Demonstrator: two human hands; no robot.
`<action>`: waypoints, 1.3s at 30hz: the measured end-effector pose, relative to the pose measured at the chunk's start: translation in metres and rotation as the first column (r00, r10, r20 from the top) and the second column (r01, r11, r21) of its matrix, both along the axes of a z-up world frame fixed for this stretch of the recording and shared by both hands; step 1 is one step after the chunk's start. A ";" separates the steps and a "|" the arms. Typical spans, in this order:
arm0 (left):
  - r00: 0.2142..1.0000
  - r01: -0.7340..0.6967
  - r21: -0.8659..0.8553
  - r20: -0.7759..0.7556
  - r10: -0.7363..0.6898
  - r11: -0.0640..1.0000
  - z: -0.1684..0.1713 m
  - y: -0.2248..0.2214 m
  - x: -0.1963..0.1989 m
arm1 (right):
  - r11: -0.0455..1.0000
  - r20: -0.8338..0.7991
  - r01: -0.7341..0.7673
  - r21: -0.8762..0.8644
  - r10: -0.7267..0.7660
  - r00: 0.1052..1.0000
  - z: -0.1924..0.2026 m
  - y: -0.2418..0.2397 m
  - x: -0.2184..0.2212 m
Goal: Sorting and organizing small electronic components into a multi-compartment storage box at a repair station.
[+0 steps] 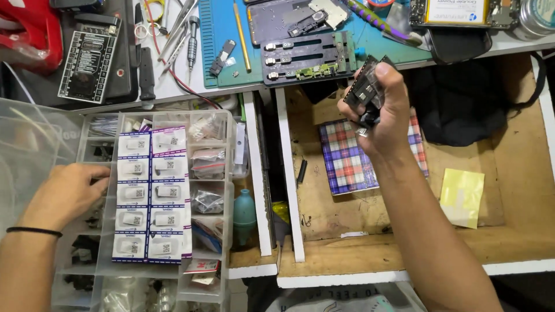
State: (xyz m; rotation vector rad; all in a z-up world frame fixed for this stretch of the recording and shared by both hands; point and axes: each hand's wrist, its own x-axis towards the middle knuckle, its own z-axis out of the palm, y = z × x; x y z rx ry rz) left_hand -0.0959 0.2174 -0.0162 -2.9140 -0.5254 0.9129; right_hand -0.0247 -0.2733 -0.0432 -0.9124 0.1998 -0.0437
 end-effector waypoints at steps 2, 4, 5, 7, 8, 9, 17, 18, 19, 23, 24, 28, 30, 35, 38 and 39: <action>0.999 0.032 0.048 0.018 -0.033 0.998 0.000 0.009 -0.004 | 1.000 0.016 -0.007 -0.019 0.007 1.000 0.000 -0.014 -0.001; 0.974 0.168 0.245 0.105 -0.199 0.955 0.006 0.018 -0.007 | 0.978 0.040 -0.091 -0.189 0.100 0.994 0.001 -0.033 -0.004; 0.974 0.168 0.246 0.109 -0.200 0.954 0.011 0.016 -0.012 | 0.978 0.044 -0.090 -0.189 0.100 0.994 -0.005 -0.048 -0.005; 0.646 0.462 0.366 0.484 -0.590 0.808 0.021 0.011 -0.024 | 0.943 -0.037 -0.116 -0.311 0.110 0.993 -0.017 -0.079 -0.008; 0.649 0.460 0.367 0.483 -0.588 0.809 0.038 -0.034 -0.024 | 0.943 -0.037 -0.120 -0.310 0.114 0.993 -0.024 -0.092 -0.010; 0.552 0.552 0.311 0.558 -0.619 0.774 0.054 -0.079 -0.023 | 0.947 -0.097 -0.089 -0.308 0.062 0.993 -0.030 -0.105 -0.011; 0.404 0.896 -0.327 0.325 -0.855 0.299 -0.055 -0.388 -0.023 | 0.994 -0.085 -0.018 -0.108 0.009 0.996 -0.042 -0.139 -0.027; 0.314 0.929 -0.254 0.157 -0.936 0.269 -0.069 -0.410 -0.022 | 0.992 -0.067 -0.031 -0.126 0.023 0.997 -0.039 -0.139 -0.029; 0.225 0.956 -0.188 -0.026 -0.974 0.226 -0.083 -0.432 -0.021 | 0.989 -0.049 -0.043 -0.144 0.036 0.998 -0.036 -0.139 -0.030; 0.288 0.947 -0.135 -0.033 -0.957 0.290 -0.130 -0.456 -0.009 | 0.991 -0.022 0.002 -0.133 -0.005 1.000 -0.030 -0.147 -0.030; 0.323 0.942 -0.110 0.028 -0.946 0.318 -0.132 -0.456 -0.004 | 0.994 -0.028 0.029 -0.110 -0.032 0.999 -0.029 -0.148 -0.030; 0.438 0.899 -0.102 0.239 -0.867 0.426 -0.157 -0.438 0.044 | 0.985 -0.069 0.013 -0.171 -0.025 0.997 -0.019 -0.143 -0.031; 0.412 0.900 -0.022 0.371 -0.832 0.436 -0.170 -0.433 0.036 | 0.972 -0.030 -0.006 -0.237 -0.001 1.000 -0.049 -0.152 -0.031; 0.402 0.883 0.001 0.516 -0.756 0.470 -0.169 -0.406 0.047 | 0.768 -0.087 -0.243 -0.593 0.239 0.967 -0.065 -0.130 -0.034; 0.465 0.863 -0.060 0.482 -0.742 0.501 -0.115 -0.360 0.032 | 0.476 -0.306 -0.491 -0.730 0.415 0.857 -0.079 -0.112 -0.045; 0.520 0.854 -0.213 0.373 -0.768 0.475 -0.069 -0.341 0.019 | 0.354 -0.356 -0.537 -0.766 0.461 0.813 -0.075 -0.101 -0.047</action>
